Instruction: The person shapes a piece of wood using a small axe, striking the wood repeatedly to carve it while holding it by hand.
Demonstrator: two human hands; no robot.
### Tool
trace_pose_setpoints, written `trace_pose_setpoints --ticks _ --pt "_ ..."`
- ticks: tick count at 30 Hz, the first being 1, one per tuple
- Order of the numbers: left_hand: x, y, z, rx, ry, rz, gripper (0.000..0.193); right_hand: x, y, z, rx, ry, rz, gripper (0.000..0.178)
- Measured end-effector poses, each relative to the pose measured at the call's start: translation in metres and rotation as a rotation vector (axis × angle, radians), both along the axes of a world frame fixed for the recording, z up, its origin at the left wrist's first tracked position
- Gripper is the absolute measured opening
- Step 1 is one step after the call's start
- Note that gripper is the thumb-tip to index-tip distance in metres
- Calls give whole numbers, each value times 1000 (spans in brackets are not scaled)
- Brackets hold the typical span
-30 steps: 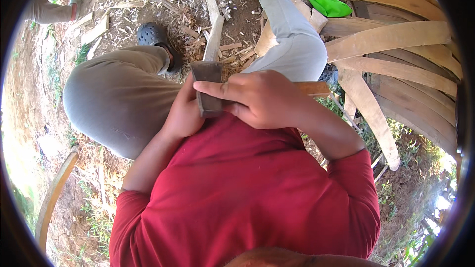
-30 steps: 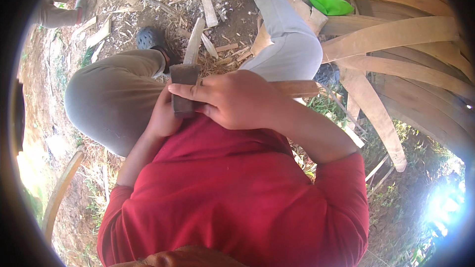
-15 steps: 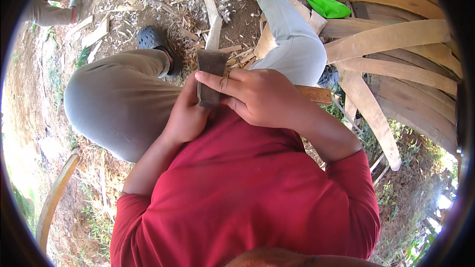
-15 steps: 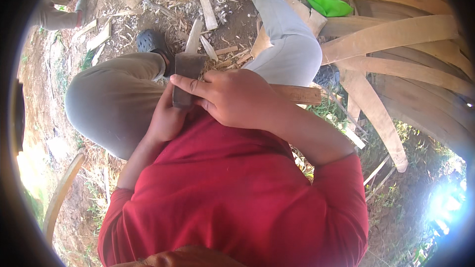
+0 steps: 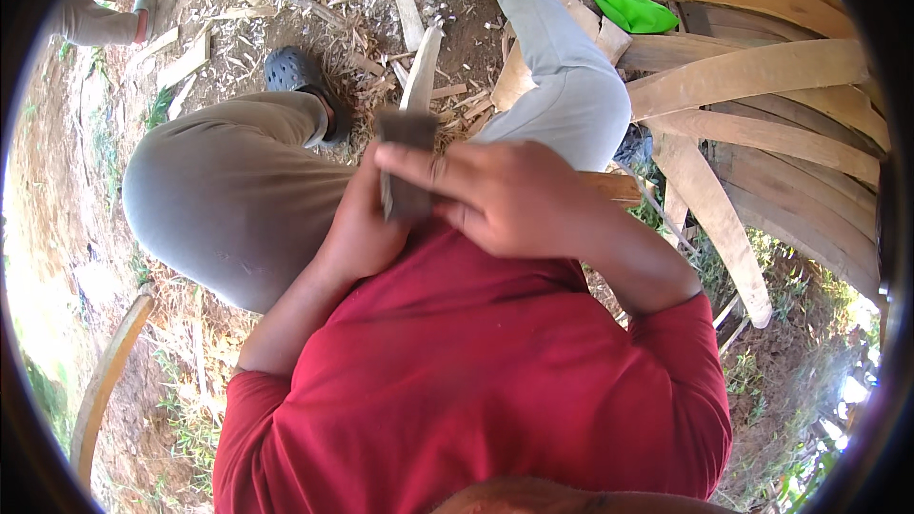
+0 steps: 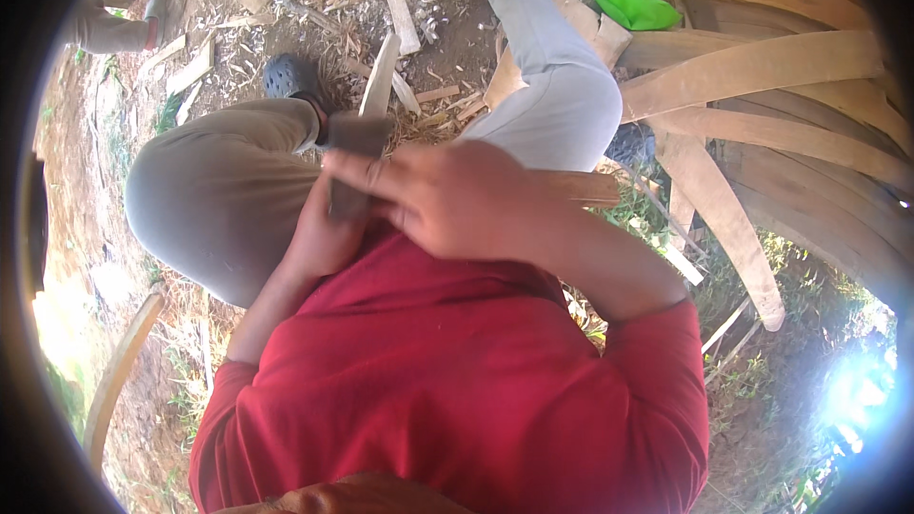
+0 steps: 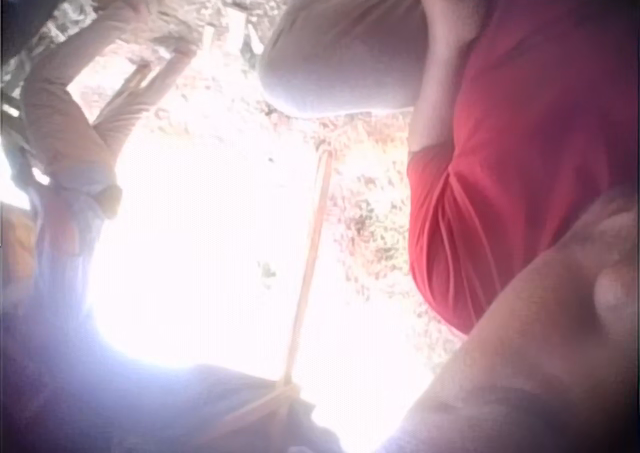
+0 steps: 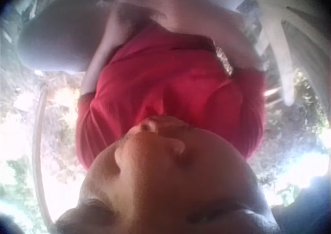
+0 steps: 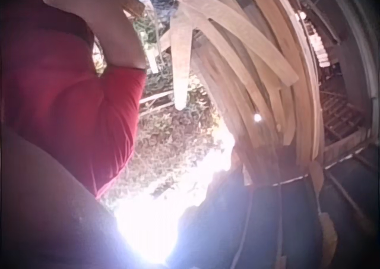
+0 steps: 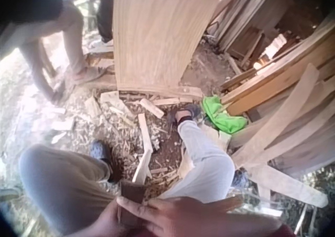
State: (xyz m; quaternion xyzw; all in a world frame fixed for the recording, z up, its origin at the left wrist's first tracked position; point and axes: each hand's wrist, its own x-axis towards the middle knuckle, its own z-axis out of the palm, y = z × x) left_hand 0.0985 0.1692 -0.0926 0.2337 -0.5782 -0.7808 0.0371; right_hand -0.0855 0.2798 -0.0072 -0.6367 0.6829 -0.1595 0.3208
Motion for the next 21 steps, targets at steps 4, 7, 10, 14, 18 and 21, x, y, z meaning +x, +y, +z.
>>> trace_pose_setpoints --ticks 4,7,10,14,18,21 --pt "2 -7 -3 27 51 -98 62 18 5 15 -5 15 104 80" --pt "6 -3 -7 -52 84 -85 61 21 7 11 -43 38 43 81" --pt "9 1 -8 -41 54 -44 59 20 7 10 -17 31 58 80" --pt "3 4 2 156 -26 26 54 9 5 6 32 22 75 78" --pt "-2 6 4 -95 62 51 38 7 7 3 -7 139 92 73" --pt "-3 3 13 -33 -182 -114 41 -49 -1 -14 215 395 -160 60"
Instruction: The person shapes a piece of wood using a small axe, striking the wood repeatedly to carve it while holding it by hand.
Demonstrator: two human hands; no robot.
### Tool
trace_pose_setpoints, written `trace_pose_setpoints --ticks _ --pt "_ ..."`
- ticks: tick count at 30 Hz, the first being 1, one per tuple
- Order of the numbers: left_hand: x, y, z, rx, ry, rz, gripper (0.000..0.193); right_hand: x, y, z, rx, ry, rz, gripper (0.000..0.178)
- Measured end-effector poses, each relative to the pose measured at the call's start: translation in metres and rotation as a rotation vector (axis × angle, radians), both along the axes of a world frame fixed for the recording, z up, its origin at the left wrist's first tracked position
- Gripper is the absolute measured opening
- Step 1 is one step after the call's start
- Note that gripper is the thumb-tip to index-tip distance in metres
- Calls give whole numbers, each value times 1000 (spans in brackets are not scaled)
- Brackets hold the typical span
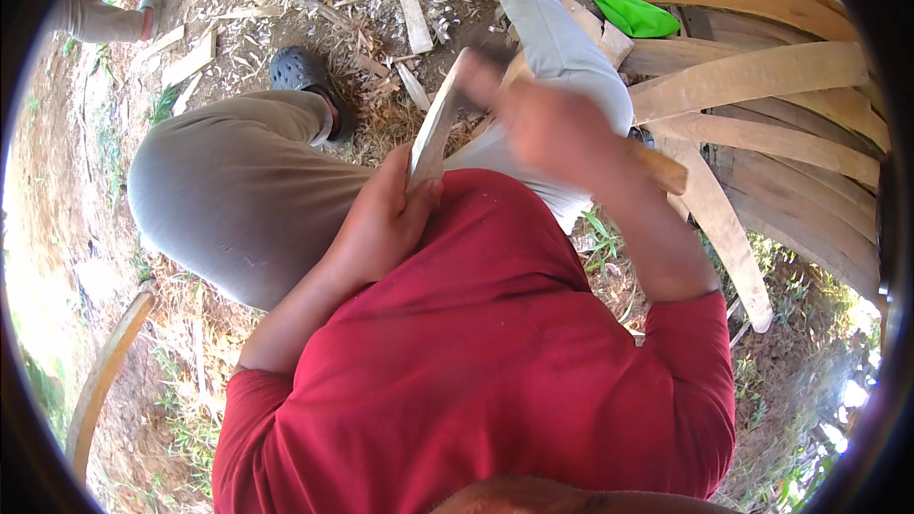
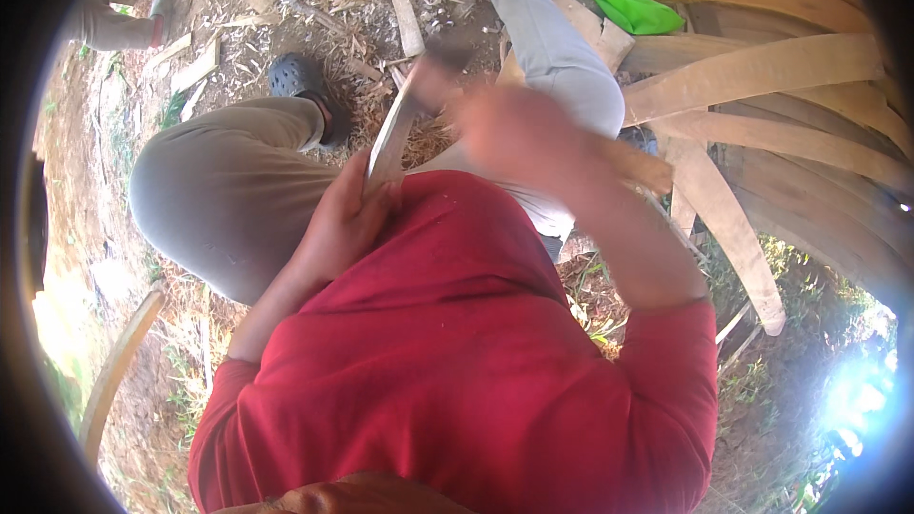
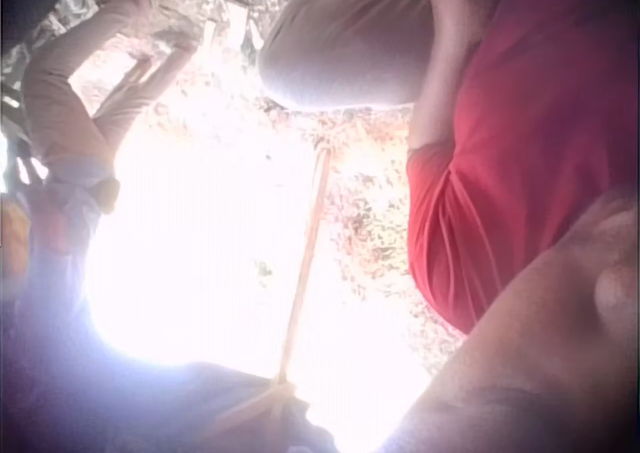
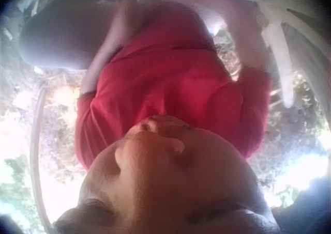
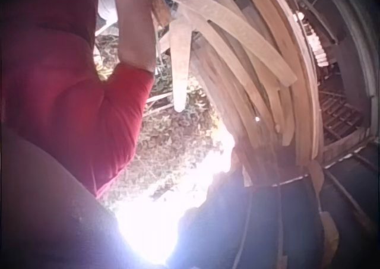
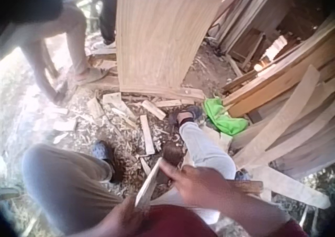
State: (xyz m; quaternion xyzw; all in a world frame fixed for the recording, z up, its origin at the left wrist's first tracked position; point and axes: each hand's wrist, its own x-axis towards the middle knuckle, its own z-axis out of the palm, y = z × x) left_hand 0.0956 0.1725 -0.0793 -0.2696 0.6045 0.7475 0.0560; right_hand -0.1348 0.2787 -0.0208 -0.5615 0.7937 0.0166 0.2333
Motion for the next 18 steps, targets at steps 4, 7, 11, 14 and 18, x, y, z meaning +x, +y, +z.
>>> trace_pose_setpoints --ticks 4,7,11,14,18 --pt "-5 1 10 -3 65 83 34 -110 7 -1 -84 213 -343 53" --pt "-5 1 10 198 28 139 32 -81 5 29 -190 52 -304 57" --pt "-7 -7 -1 301 48 138 31 -4 7 30 -316 -377 -32 79" --pt "-7 -4 -4 274 185 238 30 36 9 28 -267 -419 160 87" --pt "9 -4 -18 255 229 197 38 60 8 19 -302 -407 208 88"
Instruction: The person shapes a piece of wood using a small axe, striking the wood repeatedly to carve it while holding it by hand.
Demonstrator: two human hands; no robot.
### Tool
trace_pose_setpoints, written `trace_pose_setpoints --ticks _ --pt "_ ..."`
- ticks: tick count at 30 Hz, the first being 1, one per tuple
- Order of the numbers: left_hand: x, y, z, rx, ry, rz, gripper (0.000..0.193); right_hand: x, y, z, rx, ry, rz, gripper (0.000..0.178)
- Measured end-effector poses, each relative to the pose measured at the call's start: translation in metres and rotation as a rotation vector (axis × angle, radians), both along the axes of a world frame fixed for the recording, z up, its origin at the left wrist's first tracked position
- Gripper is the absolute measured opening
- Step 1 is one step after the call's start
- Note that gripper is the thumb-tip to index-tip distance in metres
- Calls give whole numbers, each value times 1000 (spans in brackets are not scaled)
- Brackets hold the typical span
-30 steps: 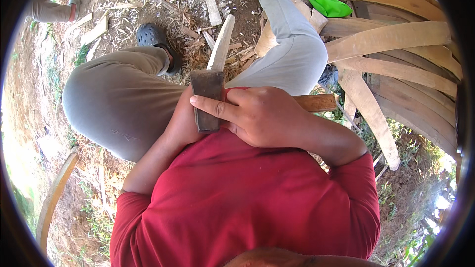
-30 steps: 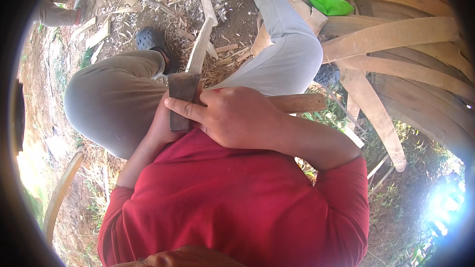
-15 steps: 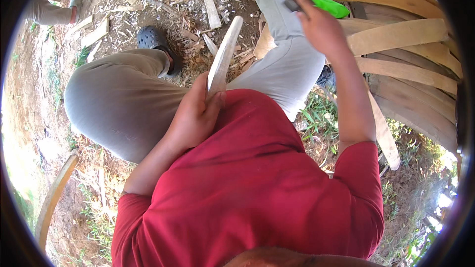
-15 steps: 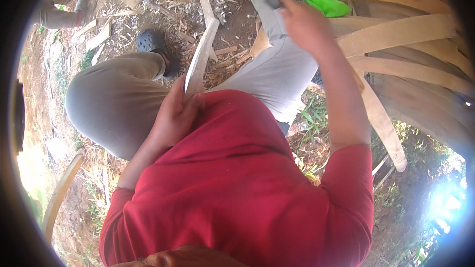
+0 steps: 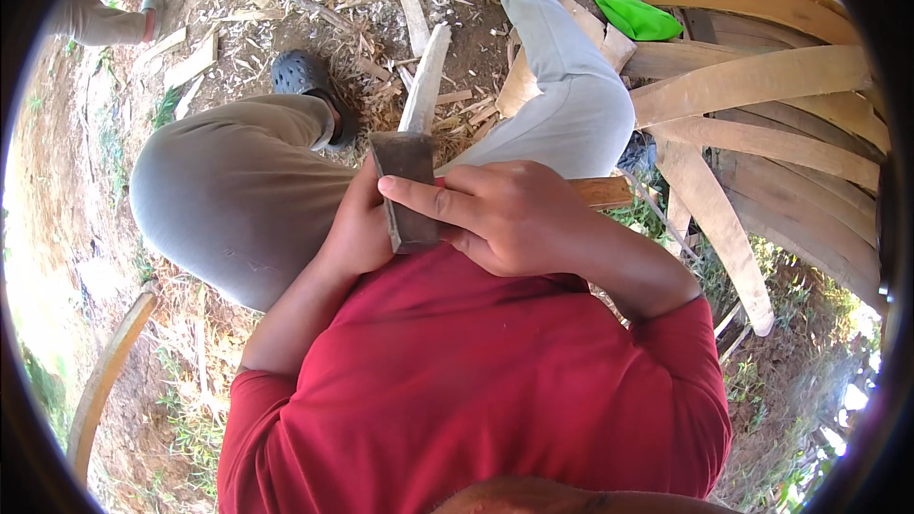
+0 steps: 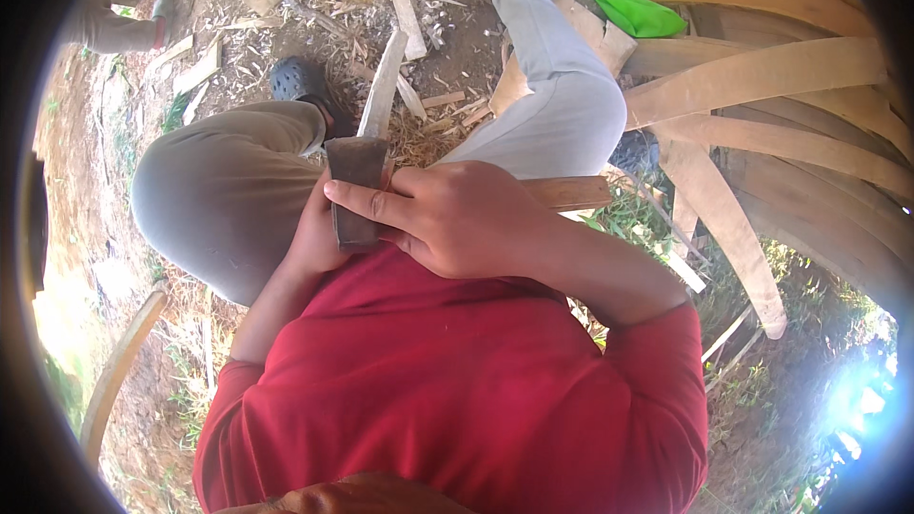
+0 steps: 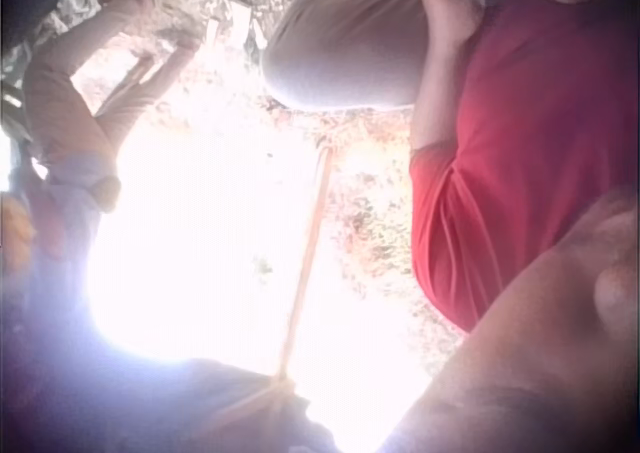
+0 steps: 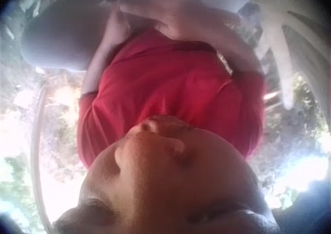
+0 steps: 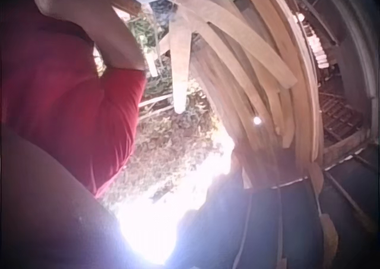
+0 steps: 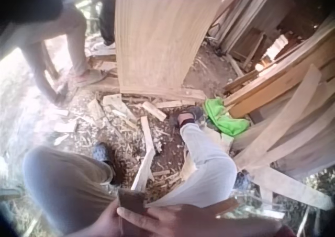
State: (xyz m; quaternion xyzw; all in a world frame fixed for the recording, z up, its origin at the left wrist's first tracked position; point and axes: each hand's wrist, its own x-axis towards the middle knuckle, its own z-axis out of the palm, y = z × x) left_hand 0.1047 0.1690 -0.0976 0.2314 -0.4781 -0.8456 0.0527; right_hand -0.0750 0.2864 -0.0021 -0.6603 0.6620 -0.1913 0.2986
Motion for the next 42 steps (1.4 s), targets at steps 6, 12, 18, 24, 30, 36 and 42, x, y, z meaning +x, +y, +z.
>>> trace_pose_setpoints --ticks 6,12,18,24,30,36,42 --pt "5 2 -8 -29 -36 -36 56 2 1 -4 43 65 49 85" --pt "-9 3 7 -190 9 -48 52 -24 4 -5 -52 77 38 80" --pt "-3 6 11 -152 -93 -90 37 -79 -15 -17 343 497 -271 56" --pt "-8 -2 22 -7 -120 -106 33 -178 10 -11 66 378 -777 54" --pt "-16 -11 17 108 -98 -40 29 -127 14 15 -81 199 -844 59" --pt "-22 -10 16 226 -130 27 35 -129 24 4 -108 -233 -904 52" --pt "-19 -14 4 349 -114 83 38 -73 3 -13 -266 100 -471 63"
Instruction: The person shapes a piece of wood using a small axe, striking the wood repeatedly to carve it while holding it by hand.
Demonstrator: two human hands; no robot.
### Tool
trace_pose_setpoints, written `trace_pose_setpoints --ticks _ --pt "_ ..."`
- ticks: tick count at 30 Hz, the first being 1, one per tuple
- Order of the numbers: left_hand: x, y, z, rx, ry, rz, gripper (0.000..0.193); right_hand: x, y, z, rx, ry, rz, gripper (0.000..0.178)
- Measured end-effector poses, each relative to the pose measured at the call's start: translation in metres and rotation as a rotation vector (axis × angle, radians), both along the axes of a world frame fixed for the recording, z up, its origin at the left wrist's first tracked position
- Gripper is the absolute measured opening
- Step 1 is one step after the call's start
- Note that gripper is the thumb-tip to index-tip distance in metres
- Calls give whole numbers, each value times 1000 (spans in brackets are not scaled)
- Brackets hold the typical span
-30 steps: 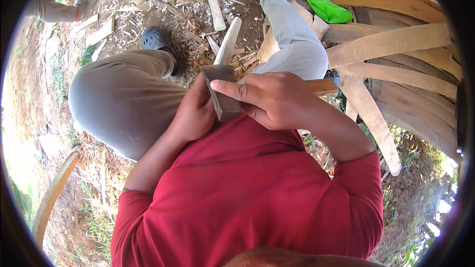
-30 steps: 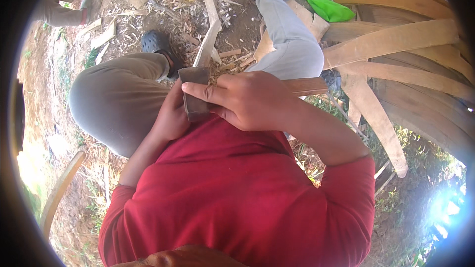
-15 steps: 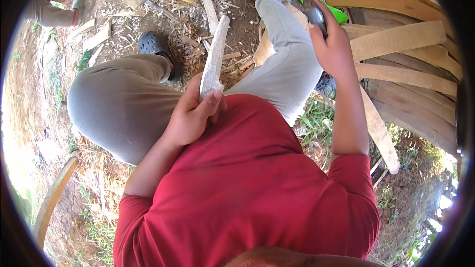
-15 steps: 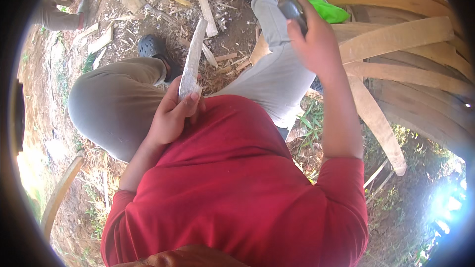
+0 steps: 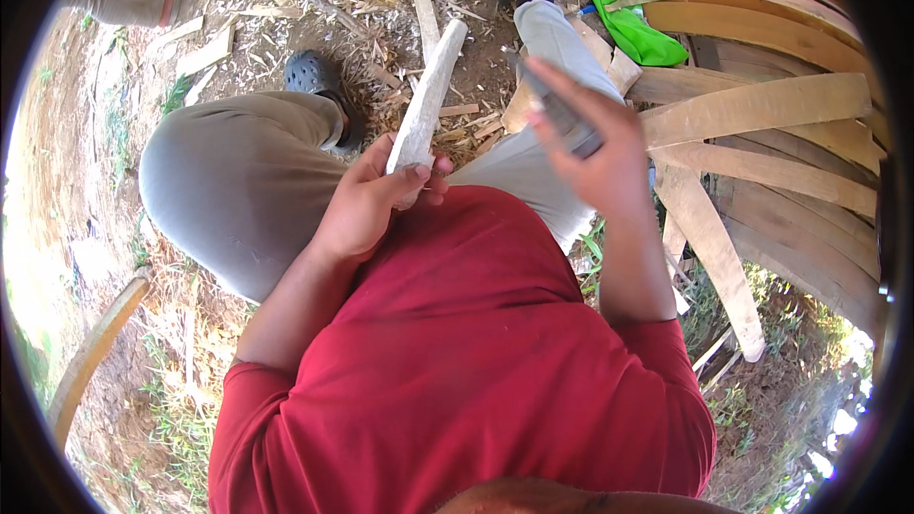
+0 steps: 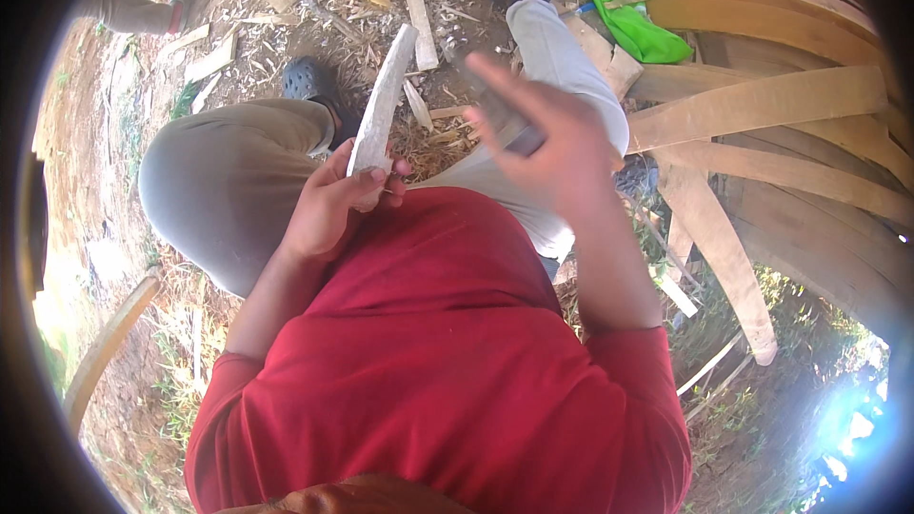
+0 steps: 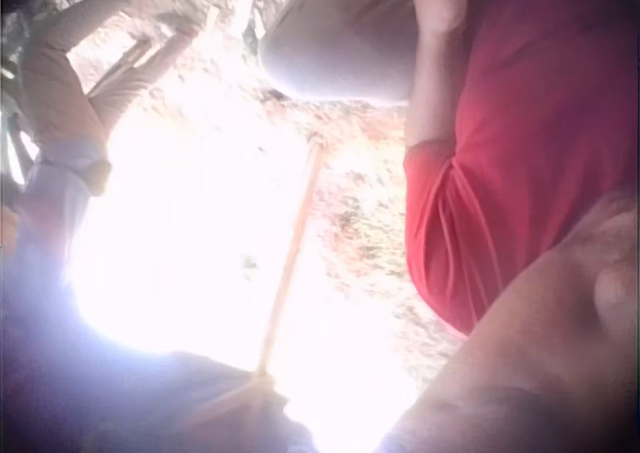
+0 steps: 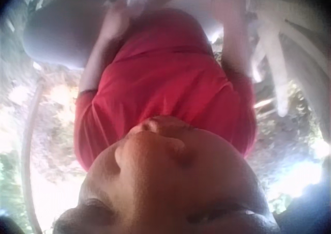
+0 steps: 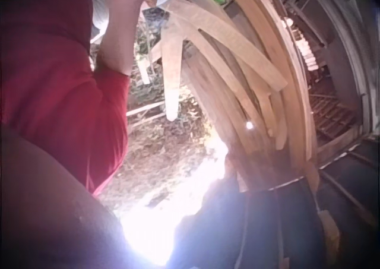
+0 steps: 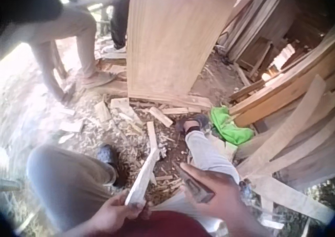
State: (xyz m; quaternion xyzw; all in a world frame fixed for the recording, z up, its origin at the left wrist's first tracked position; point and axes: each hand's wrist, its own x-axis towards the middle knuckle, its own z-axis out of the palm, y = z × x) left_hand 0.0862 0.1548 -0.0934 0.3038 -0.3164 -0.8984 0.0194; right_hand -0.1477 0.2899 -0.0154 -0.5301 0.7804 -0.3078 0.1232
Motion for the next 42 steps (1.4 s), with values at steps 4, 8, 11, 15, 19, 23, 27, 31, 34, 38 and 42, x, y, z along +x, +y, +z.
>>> trace_pose_setpoints --ticks 4,8,11,15,19,23,27,31,34,38,42 --pt "-3 -2 8 116 -47 44 31 49 -4 4 159 168 246 67" --pt "-7 -1 6 -24 -96 9 30 68 -14 -9 256 90 299 71" --pt "-18 -2 -14 -180 -75 -67 30 58 -14 -28 273 74 270 74" --pt "-73 -20 -27 -33 -191 -8 29 13 -30 -40 214 144 163 66" --pt "-131 -52 -134 -148 -392 -90 23 -35 -72 -56 371 141 -20 55" --pt "-155 -89 -238 -369 -721 -252 26 -68 -119 -117 358 -40 -106 46" --pt "-163 -106 -250 -788 -792 -342 38 -77 -151 -191 384 -224 -184 45" --pt "-168 -109 -272 -929 -758 -323 46 -66 -152 -253 460 -380 -306 47" --pt "-176 -108 -279 -1018 -747 -304 47 -62 -133 -304 521 -417 -383 48" --pt "-187 -117 -280 -1003 -746 -331 48 -57 -118 -325 602 -450 -339 49" --pt "-200 -123 -279 -989 -725 -312 46 -63 -127 -334 516 -506 -352 48"
